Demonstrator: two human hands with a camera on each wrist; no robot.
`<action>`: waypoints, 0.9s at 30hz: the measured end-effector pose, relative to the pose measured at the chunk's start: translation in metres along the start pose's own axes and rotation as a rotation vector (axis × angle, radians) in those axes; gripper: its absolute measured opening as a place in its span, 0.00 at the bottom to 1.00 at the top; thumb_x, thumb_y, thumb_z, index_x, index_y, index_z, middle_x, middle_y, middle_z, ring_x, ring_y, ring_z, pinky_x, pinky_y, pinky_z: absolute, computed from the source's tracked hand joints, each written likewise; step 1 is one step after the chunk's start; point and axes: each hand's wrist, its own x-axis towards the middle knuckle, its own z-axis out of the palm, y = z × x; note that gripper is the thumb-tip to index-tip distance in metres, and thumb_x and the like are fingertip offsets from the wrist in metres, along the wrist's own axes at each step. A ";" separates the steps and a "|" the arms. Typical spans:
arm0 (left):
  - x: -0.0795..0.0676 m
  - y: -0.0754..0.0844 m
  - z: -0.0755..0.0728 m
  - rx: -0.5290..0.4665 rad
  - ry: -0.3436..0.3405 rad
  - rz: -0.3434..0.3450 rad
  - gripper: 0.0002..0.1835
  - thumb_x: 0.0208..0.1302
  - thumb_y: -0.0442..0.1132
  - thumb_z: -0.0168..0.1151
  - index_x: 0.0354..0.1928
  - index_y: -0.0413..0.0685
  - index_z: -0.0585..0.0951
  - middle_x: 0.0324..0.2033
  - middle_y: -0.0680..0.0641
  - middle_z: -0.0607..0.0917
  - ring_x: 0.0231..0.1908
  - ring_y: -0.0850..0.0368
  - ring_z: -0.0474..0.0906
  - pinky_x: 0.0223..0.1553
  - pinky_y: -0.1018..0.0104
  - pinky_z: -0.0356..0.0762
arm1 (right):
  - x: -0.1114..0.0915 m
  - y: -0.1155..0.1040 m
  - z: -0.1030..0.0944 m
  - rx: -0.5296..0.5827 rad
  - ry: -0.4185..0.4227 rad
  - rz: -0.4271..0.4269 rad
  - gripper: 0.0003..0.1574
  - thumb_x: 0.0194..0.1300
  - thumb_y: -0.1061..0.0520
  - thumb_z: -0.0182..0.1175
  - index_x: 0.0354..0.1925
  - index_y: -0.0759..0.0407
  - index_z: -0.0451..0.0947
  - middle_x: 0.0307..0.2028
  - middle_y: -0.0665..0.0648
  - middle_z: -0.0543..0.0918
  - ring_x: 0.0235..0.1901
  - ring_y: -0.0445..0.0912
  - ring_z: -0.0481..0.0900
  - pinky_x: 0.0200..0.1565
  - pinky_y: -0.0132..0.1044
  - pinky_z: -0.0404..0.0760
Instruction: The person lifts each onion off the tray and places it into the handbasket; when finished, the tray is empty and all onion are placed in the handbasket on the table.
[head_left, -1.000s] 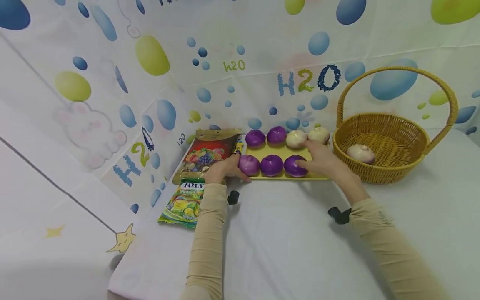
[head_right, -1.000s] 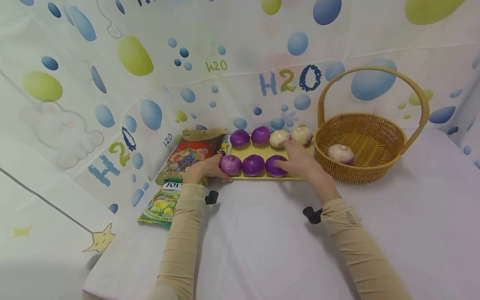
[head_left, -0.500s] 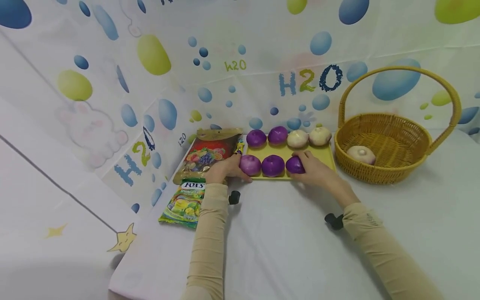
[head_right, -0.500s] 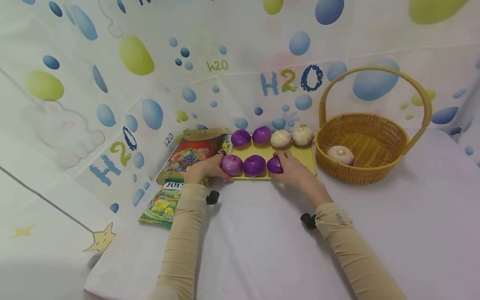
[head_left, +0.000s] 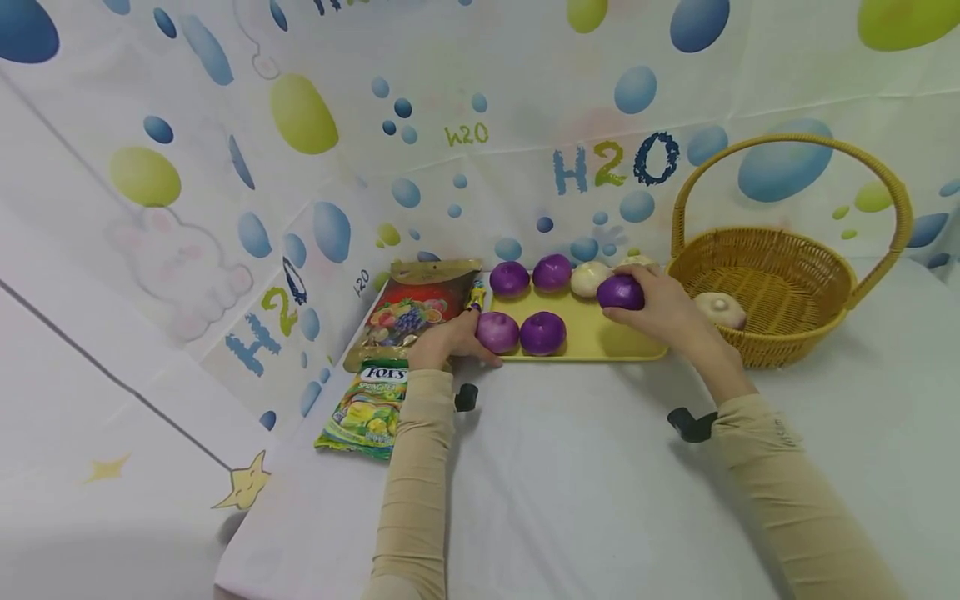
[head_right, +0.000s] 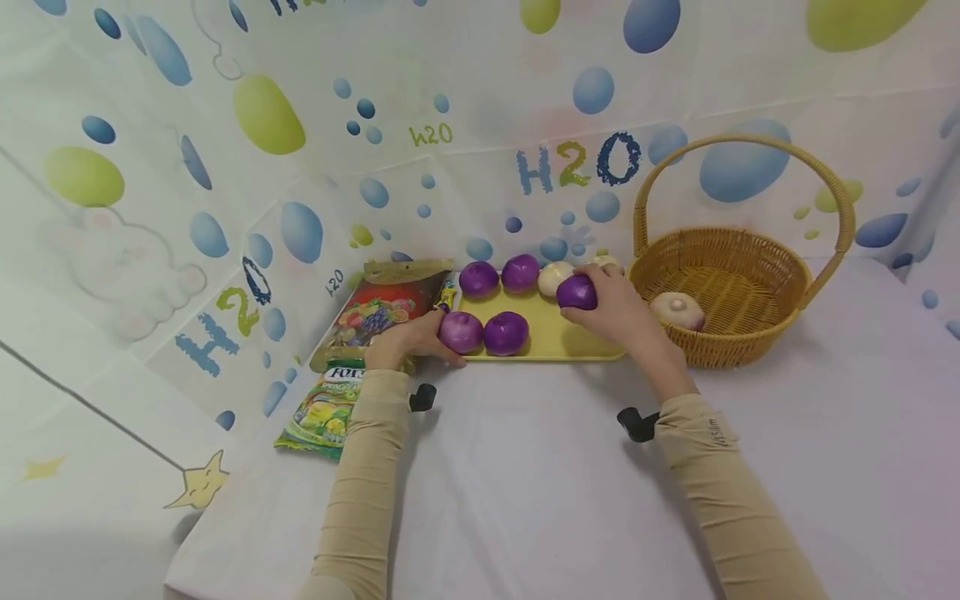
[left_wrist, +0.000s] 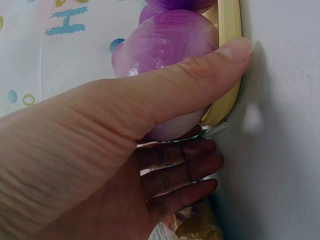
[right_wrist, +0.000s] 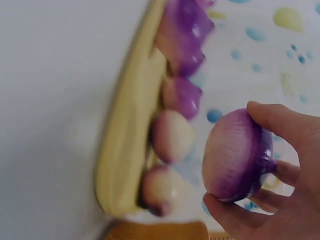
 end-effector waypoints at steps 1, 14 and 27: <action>0.000 -0.001 0.000 0.002 0.004 0.000 0.61 0.43 0.60 0.74 0.73 0.45 0.50 0.70 0.41 0.57 0.68 0.46 0.55 0.66 0.49 0.55 | -0.001 0.002 -0.006 0.007 0.023 0.012 0.46 0.58 0.37 0.63 0.67 0.54 0.60 0.61 0.68 0.63 0.56 0.66 0.67 0.54 0.64 0.68; 0.000 -0.001 0.000 -0.012 0.008 0.012 0.60 0.43 0.59 0.75 0.73 0.45 0.51 0.70 0.41 0.59 0.67 0.46 0.56 0.66 0.49 0.56 | -0.026 0.045 -0.069 0.053 0.159 0.259 0.56 0.58 0.29 0.55 0.72 0.55 0.49 0.64 0.73 0.55 0.60 0.72 0.57 0.52 0.71 0.62; 0.004 -0.003 0.001 -0.012 0.002 0.007 0.61 0.42 0.60 0.75 0.73 0.46 0.50 0.70 0.41 0.57 0.68 0.45 0.55 0.65 0.47 0.56 | -0.043 0.087 -0.083 0.030 0.195 0.357 0.48 0.63 0.38 0.55 0.66 0.70 0.55 0.59 0.80 0.60 0.57 0.75 0.57 0.53 0.69 0.61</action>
